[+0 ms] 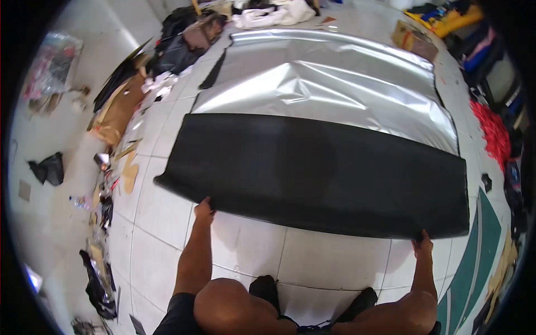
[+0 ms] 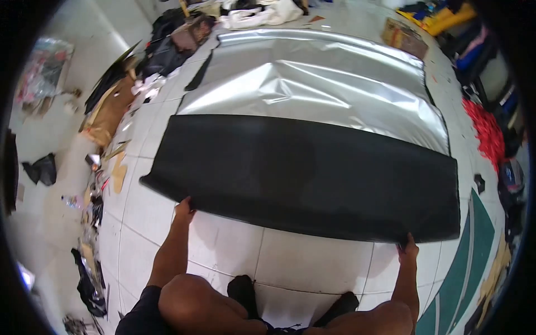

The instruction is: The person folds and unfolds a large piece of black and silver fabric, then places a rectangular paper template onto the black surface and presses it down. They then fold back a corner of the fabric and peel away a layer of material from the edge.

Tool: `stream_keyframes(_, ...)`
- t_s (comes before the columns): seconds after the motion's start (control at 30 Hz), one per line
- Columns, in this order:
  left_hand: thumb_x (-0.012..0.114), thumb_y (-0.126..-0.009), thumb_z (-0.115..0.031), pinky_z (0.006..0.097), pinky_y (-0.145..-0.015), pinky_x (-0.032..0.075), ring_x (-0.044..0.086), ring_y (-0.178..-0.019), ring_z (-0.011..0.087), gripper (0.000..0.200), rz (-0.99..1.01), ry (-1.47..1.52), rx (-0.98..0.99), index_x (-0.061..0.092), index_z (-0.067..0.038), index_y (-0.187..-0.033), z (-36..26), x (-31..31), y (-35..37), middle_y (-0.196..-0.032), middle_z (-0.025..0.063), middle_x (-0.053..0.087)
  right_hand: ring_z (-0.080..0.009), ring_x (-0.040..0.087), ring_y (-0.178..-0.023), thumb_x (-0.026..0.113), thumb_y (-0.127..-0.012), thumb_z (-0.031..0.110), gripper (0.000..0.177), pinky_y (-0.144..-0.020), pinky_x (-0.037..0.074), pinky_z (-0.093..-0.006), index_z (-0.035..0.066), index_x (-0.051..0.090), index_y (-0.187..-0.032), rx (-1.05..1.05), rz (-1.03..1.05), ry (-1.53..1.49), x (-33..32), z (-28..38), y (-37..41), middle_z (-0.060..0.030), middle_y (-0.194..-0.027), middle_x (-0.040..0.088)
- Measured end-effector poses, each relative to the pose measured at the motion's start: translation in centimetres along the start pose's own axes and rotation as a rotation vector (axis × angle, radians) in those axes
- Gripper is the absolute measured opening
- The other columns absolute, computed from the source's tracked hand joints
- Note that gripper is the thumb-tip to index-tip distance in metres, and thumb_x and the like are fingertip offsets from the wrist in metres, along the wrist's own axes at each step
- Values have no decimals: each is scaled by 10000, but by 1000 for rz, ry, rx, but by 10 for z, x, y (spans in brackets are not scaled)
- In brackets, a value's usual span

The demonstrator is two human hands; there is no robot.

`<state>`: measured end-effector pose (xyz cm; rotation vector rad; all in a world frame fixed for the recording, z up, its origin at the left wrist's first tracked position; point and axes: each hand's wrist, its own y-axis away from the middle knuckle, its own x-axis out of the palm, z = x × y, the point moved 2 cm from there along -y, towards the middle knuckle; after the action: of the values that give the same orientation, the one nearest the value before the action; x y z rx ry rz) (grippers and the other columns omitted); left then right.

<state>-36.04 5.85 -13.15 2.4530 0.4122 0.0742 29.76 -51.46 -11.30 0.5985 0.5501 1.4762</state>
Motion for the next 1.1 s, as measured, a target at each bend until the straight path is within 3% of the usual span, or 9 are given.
stream_keyframes(0.13, 653, -828, -146, 371, -740, 514, 603, -917, 255, 377, 9, 204, -20, 528, 11, -1147, 4, -13, 43, -1093, 131, 596, -233, 598, -910, 659, -842, 241, 284, -751, 475, -374, 67, 614, -1063, -62, -32, -26, -37, -5, -26, -74, -1042, 630)
stream_keyframes(0.3, 618, -839, -77, 447, -888, 516, 606, -1010, 292, 430, 41, 378, 110, 484, 20, -1235, 35, -91, 74, -1110, 145, 602, -153, 540, -684, 691, -807, 284, 230, -527, 423, -285, 102, 635, -936, -12, -110, 89, -136, -24, -33, -26, -805, 591)
stream_keyframes(0.53, 638, -879, -184, 424, -930, 486, 592, -1041, 315, 433, -136, 279, 99, 514, 69, -1207, -4, -200, 19, -1171, 174, 590, -164, 540, -659, 686, -806, 396, 284, -563, 460, -357, 161, 611, -946, 195, -347, 506, -163, 4, 10, -33, -789, 571)
stream_keyframes(0.63, 660, -870, -226, 423, -948, 469, 580, -1061, 313, 463, -140, 240, 63, 527, 63, -1206, -16, -227, -13, -1197, 160, 585, -234, 601, -723, 696, -795, 413, 398, -515, 470, -370, 166, 580, -1086, 126, -446, 1011, -124, 30, 44, -35, -1034, 609)
stream_keyframes(0.67, 664, -866, -243, 413, -930, 479, 591, -1037, 308, 458, -184, 188, 78, 545, 57, -1191, -23, -226, -12, -1185, 148, 596, -292, 575, -914, 675, -794, 438, 520, -732, 451, -429, 143, 534, -1199, -258, -53, 1777, -152, 39, -12, -102, -1134, 574)
stream_keyframes(0.7, 664, -865, -245, 408, -916, 487, 596, -1026, 306, 453, -198, 167, 100, 550, 55, -1186, -25, -235, -21, -1172, 147, 603, -349, 550, -1104, 654, -793, 464, 644, -949, 432, -489, 120, 487, -1311, -1021, -43, 2491, -130, 48, -8, -168, -1234, 538)
stream_keyframes(0.73, 664, -865, -246, 403, -903, 494, 601, -1015, 304, 448, -209, 145, 121, 556, 53, -1181, -28, -242, -31, -1159, 145, 610, -375, 484, -1204, 630, -818, 447, 692, -1011, 393, -471, 81, 421, -1366, -506, -328, 2268, -120, 72, -20, -206, -1324, 486)
stream_keyframes(0.9, 679, -853, -208, 407, -822, 534, 621, -978, 291, 430, -106, 8, 226, 552, 44, -1179, -43, -261, -42, -1105, 179, 623, -351, 552, -1097, 618, -873, 245, 479, -908, 459, -444, 64, 464, -1289, -911, 390, 2032, 133, 99, 88, -174, -1219, 552)
stream_keyframes(1.1, 667, -875, -255, 321, -698, 534, 617, -887, 217, 424, -124, -225, 298, 507, 15, -1159, -57, -258, -35, -1021, 128, 627, -388, 536, -1074, 626, -820, 165, 418, -893, 452, -462, 69, 511, -1210, -1472, 572, 1863, 319, 58, 85, -186, -1148, 558)
